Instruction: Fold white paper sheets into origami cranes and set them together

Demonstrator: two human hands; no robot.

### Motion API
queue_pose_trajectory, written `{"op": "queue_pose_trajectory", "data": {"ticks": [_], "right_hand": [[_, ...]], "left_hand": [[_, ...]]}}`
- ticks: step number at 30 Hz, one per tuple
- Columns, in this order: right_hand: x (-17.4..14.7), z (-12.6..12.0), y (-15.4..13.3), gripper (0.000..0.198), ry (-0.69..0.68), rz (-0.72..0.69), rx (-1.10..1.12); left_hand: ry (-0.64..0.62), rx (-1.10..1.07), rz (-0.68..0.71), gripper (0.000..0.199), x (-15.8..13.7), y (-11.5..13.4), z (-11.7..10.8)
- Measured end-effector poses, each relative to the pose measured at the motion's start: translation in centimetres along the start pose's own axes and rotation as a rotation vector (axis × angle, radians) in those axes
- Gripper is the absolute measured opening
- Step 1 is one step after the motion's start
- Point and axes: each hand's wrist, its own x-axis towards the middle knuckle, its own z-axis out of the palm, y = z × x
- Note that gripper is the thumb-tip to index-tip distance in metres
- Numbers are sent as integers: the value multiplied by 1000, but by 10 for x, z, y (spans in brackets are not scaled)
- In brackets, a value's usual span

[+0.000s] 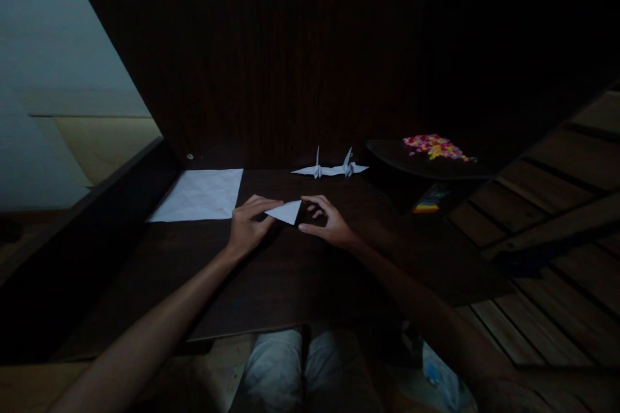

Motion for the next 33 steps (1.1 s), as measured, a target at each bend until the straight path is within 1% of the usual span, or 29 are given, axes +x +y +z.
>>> {"op": "queue_pose_trajectory", "data": {"ticks": [2, 4, 6, 9, 11, 14, 17, 21, 24, 28, 33], "right_hand": [[0, 2, 3, 67, -29, 4, 17], [0, 3, 5, 69, -45, -19, 3], [0, 2, 5, 63, -65, -64, -32], [-2, 0, 2, 38, -140, -116, -63], [-2, -1, 1, 25, -207, -154, -93], [-2, -2, 1, 20, -263, -225, -207], [-2, -2, 3, 19, -266, -254, -297], [-2, -2, 8, 16, -257, -252, -285], [-3, -2, 9, 15, -272, -261, -267], [-2, -2, 4, 12, -266, -261, -291], [-2, -2, -1, 13, -218, -195, -326]], "left_hand": [[-60, 36, 126, 17, -1, -2, -1], [-162, 80, 210, 20, -3, -4, -1], [-260, 133, 249, 23, -4, -7, 0], [-363, 196, 247, 25, -4, -12, 2], [-429, 210, 230, 27, -5, -16, 4], [-504, 214, 196, 32, -6, -21, 6], [-559, 217, 169, 37, -8, -23, 7], [-675, 269, 150, 48, -9, -23, 6], [-690, 302, 138, 44, -9, -21, 5], [-651, 236, 116, 36, -7, -18, 5], [-619, 157, 81, 34, -4, -13, 6]]}}
